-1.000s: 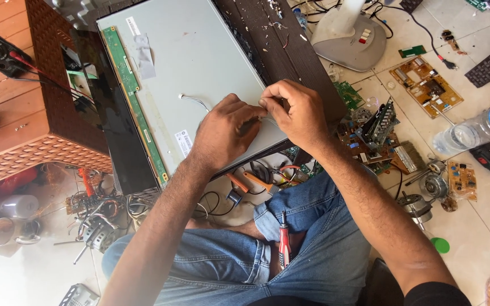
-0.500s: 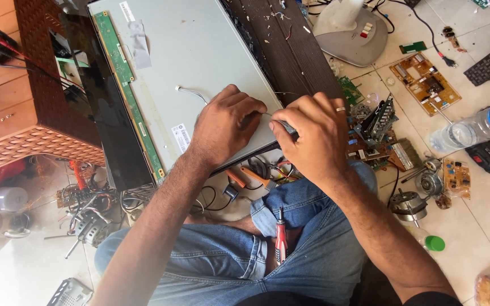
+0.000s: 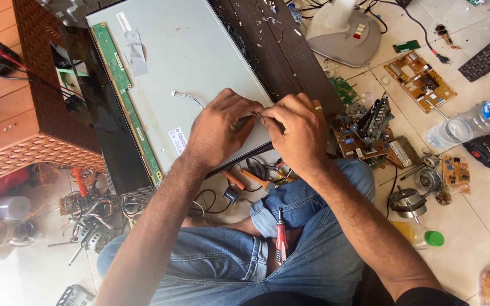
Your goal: Routing a thin white wire through cable management clips on the back of an LCD display panel.
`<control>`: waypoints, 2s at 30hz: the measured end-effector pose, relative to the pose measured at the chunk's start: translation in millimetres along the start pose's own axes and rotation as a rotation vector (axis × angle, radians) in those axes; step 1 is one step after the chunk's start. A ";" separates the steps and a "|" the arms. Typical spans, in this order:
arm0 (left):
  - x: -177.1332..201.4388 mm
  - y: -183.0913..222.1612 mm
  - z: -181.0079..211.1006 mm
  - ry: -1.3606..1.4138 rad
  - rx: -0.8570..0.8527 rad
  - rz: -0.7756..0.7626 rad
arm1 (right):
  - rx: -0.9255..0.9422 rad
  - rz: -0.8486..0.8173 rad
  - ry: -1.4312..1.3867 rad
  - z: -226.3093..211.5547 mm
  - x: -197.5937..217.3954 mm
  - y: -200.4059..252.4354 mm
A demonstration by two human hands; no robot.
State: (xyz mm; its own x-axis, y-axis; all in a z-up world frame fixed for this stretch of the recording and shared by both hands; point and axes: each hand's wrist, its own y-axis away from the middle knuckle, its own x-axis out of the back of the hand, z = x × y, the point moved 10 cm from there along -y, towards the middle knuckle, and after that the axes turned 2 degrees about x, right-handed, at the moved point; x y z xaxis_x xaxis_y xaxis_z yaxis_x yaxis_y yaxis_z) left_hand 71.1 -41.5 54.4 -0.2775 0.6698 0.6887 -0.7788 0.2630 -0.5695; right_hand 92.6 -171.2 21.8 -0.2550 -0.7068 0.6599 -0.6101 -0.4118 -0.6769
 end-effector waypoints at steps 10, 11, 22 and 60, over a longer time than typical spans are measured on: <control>-3.7 -1.7 -2.4 0.083 0.034 -0.058 | -0.005 0.086 -0.184 5.7 3.1 5.8; -4.7 -1.2 -3.3 0.083 0.035 -0.059 | -0.006 0.086 -0.185 4.5 3.1 5.7; -4.8 2.3 -10.8 0.106 0.086 -0.062 | -0.007 0.199 -0.229 1.8 11.9 7.6; -20.7 4.2 -50.4 0.352 0.425 -0.174 | 0.040 0.230 0.141 -42.7 21.4 13.4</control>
State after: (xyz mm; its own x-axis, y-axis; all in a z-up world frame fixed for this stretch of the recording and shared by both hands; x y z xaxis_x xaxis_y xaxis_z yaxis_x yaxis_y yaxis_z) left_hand 102.0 -19.2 15.2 0.0227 0.8516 0.5238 -0.9739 0.1372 -0.1809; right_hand 46.9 -167.3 40.8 -0.4872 -0.6987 0.5239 -0.4945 -0.2737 -0.8249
